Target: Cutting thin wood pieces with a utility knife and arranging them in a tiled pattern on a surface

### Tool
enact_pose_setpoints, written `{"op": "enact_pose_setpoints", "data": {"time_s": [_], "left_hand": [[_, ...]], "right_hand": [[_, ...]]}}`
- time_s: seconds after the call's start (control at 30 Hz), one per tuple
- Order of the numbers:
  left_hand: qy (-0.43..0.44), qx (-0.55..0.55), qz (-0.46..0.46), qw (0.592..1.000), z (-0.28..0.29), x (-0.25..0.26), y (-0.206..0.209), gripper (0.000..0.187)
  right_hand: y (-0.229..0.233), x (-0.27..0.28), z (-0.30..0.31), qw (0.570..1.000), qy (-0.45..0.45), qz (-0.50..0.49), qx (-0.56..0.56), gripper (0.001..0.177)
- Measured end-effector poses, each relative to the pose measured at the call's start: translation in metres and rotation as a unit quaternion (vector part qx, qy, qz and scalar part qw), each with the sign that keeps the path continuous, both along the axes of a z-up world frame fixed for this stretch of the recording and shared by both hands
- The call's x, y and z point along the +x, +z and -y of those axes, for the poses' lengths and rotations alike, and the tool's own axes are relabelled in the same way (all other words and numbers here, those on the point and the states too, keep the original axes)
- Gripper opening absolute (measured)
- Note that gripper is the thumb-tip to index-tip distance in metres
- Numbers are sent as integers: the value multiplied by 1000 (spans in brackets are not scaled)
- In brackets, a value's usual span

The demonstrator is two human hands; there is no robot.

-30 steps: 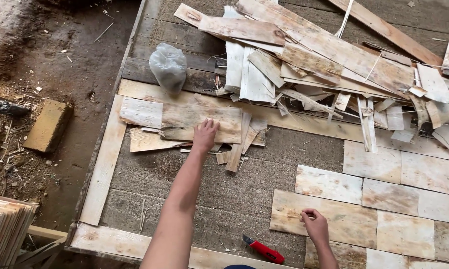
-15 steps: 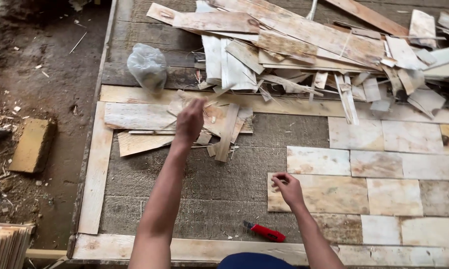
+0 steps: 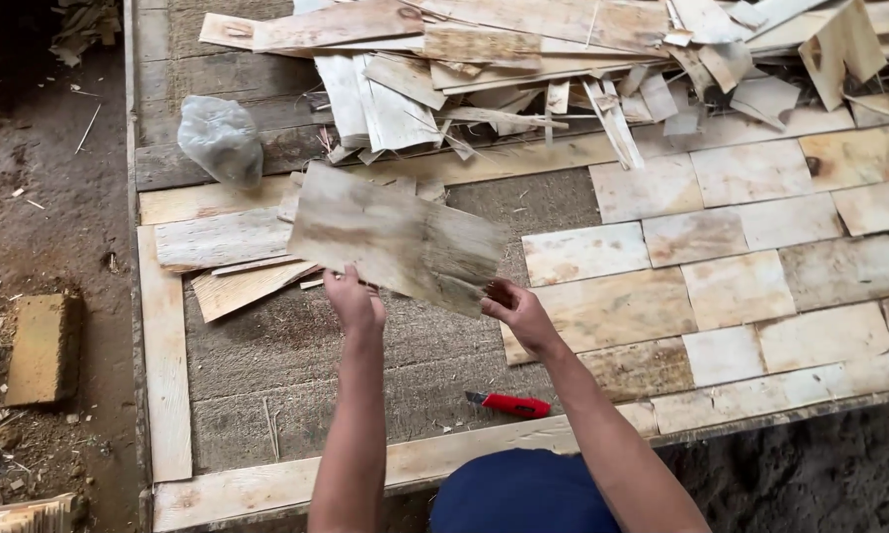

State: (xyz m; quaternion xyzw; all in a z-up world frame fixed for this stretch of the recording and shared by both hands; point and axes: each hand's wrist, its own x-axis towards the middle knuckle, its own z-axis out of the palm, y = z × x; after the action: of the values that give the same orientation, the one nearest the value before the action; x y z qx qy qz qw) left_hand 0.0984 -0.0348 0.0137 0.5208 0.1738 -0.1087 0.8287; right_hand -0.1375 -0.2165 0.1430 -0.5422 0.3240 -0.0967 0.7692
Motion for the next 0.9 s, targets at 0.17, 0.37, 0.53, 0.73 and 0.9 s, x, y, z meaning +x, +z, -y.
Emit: {"op": "enact_pose_setpoints", "data": {"time_s": [0.17,0.37,0.53,0.73,0.9], "left_hand": [[37,45,-56,997,-10,-51,19,37],[68,-2,-82,994,-43,-87,-12,41],[86,-29,-139,986,-89,-102,-62,41],[118,-35,-154,980,-115,-117,-77,32],[100,-42,-130,986,-126,-117,-72,33]], "right_hand": [[-12,-22,1,999,-8,-23,30,28],[-25,-33,3,997,-4,-68,-38,28],[-38,-33,-8,996,10,-86,-33,26],[-45,-37,-27,988,40,-71,134,31],[-38,-42,-31,979,88,-54,175,19]]}}
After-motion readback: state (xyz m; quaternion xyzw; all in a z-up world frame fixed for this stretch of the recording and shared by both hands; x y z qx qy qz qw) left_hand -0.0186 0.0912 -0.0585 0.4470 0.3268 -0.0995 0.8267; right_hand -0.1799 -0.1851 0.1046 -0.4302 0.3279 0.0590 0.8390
